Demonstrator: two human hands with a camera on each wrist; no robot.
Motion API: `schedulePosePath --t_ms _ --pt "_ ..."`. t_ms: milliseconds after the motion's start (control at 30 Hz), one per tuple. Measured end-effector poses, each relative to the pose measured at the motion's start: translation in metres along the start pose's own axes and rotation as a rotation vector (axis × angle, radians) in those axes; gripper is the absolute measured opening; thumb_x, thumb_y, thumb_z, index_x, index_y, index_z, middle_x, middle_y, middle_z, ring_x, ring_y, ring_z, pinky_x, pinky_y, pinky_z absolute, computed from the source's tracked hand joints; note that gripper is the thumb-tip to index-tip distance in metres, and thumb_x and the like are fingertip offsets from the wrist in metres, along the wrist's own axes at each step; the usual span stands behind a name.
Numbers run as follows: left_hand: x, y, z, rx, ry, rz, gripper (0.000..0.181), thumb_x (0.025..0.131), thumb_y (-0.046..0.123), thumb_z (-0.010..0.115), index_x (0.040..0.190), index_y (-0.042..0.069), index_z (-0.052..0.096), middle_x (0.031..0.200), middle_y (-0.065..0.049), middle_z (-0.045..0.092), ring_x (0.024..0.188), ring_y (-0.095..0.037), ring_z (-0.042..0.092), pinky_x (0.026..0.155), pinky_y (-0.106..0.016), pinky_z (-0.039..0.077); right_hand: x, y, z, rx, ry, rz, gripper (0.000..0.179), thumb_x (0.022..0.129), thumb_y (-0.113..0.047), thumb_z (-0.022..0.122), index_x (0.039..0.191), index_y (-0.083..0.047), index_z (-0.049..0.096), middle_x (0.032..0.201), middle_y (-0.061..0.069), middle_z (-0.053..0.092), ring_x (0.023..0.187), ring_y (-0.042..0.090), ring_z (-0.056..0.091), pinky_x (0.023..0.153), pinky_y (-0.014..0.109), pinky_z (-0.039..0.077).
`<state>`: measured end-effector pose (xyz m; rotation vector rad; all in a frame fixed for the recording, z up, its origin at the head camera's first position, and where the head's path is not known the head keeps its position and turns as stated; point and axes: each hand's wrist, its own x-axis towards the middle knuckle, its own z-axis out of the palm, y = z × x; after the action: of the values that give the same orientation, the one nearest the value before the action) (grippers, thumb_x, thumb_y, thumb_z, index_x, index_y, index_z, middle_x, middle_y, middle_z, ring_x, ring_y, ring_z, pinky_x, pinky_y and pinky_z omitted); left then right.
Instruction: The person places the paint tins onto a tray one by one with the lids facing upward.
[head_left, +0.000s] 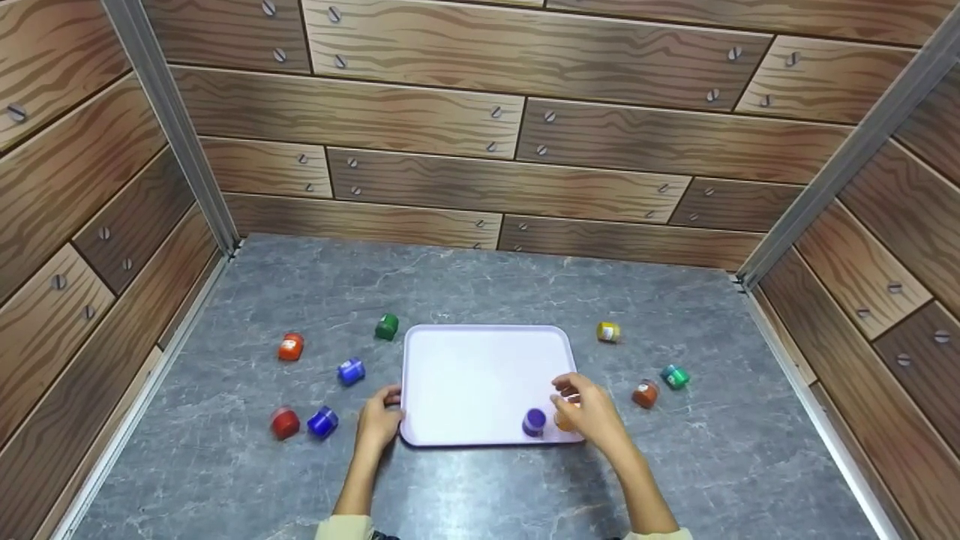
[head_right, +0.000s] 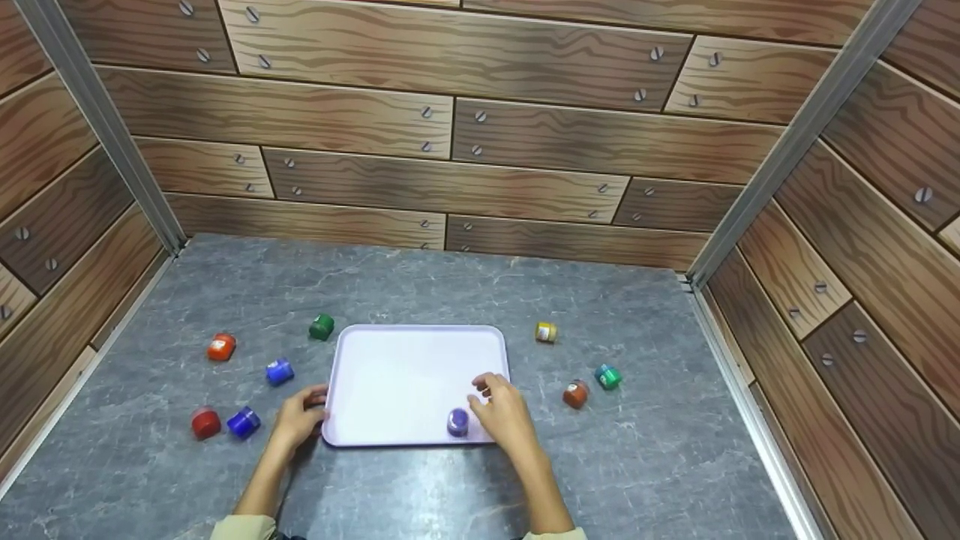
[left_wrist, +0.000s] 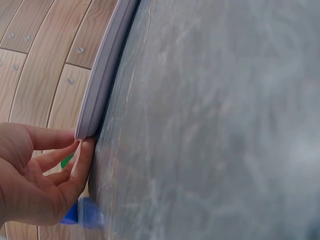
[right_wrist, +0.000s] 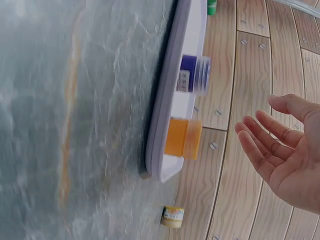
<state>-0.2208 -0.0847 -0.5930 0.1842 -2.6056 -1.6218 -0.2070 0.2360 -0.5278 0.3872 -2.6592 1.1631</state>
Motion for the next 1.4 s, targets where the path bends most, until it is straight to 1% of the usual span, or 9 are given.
schedulePosePath --t_ms 133,333,533,633,767,867,1067,1267,1400 --pt "0.000 0.000 0.000 -0.004 0.001 0.001 0.040 0.070 -0.007 0.057 0.111 -0.008 0.059 0.093 -0.015 0.065 0.088 -0.031 0.059 0.075 -0.039 0.043 0.002 0.006 -0.009 0.000 0.027 0.033 0.015 0.079 0.003 0.066 0.093 0.005 0.062 0.087 0.014 0.063 0.079 0.030 0.060 0.072 0.043 0.050" --pt "0.002 0.000 0.000 -0.015 0.001 0.005 0.040 0.070 -0.007 0.057 0.110 -0.009 0.058 0.093 -0.017 0.065 0.087 -0.032 0.059 0.073 -0.038 0.044 0.003 0.022 -0.027 -0.050 0.102 0.083 0.016 0.078 0.003 0.066 0.093 0.006 0.064 0.082 0.014 0.065 0.077 0.029 0.061 0.070 0.040 0.050" --pt "0.002 0.000 0.000 -0.022 0.000 0.000 0.040 0.071 -0.007 0.057 0.111 -0.009 0.058 0.093 -0.016 0.065 0.085 -0.029 0.060 0.070 -0.035 0.044 0.004 0.038 -0.043 -0.061 0.154 0.140 0.015 0.078 0.003 0.065 0.092 0.008 0.063 0.082 0.017 0.065 0.077 0.032 0.062 0.072 0.043 0.050" --pt "0.001 0.000 0.001 -0.022 -0.005 -0.015 0.040 0.071 -0.007 0.057 0.112 -0.008 0.058 0.094 -0.016 0.065 0.083 -0.028 0.060 0.068 -0.033 0.044 0.003 0.047 -0.050 -0.106 0.174 0.166 0.014 0.078 0.003 0.064 0.091 0.008 0.063 0.081 0.018 0.064 0.077 0.033 0.062 0.071 0.043 0.050" --pt "0.001 -0.001 0.002 -0.015 -0.006 -0.016 0.041 0.071 -0.007 0.057 0.112 -0.008 0.058 0.094 -0.015 0.065 0.085 -0.029 0.059 0.069 -0.034 0.044 0.002 0.058 -0.060 -0.177 0.199 0.192 0.014 0.077 0.003 0.064 0.089 0.009 0.063 0.080 0.020 0.064 0.075 0.034 0.062 0.070 0.044 0.049" --pt "0.001 -0.001 0.001 -0.013 -0.005 -0.014 0.040 0.071 -0.008 0.057 0.111 -0.008 0.059 0.094 -0.016 0.065 0.086 -0.030 0.059 0.070 -0.036 0.044 0.001 0.066 -0.068 -0.195 0.199 0.259 0.016 0.078 0.000 0.063 0.091 0.010 0.062 0.082 0.020 0.063 0.078 0.036 0.061 0.071 0.045 0.048" --pt "0.001 0.000 0.001 -0.015 -0.010 -0.017 0.040 0.072 -0.007 0.057 0.112 -0.008 0.058 0.094 -0.016 0.065 0.088 -0.032 0.059 0.073 -0.037 0.043 -0.005 0.080 -0.085 -0.200 0.165 0.480 0.028 0.084 -0.011 0.057 0.102 0.011 0.059 0.093 0.023 0.062 0.090 0.040 0.057 0.077 0.048 0.044" --pt "0.000 -0.001 0.001 -0.016 -0.006 -0.007 0.040 0.071 -0.007 0.058 0.111 -0.008 0.059 0.093 -0.016 0.065 0.089 -0.033 0.058 0.073 -0.037 0.043 -0.010 0.093 -0.091 -0.231 0.211 0.565 0.031 0.082 -0.017 0.058 0.098 0.010 0.059 0.094 0.026 0.061 0.089 0.045 0.054 0.077 0.050 0.040" --pt "0.000 -0.001 0.000 -0.011 -0.001 0.008 0.040 0.070 -0.007 0.057 0.110 -0.008 0.059 0.092 -0.016 0.065 0.088 -0.032 0.059 0.072 -0.037 0.043 -0.012 0.097 -0.090 -0.211 0.172 0.641 0.035 0.084 -0.023 0.057 0.095 0.010 0.058 0.090 0.026 0.059 0.083 0.043 0.053 0.073 0.048 0.041"
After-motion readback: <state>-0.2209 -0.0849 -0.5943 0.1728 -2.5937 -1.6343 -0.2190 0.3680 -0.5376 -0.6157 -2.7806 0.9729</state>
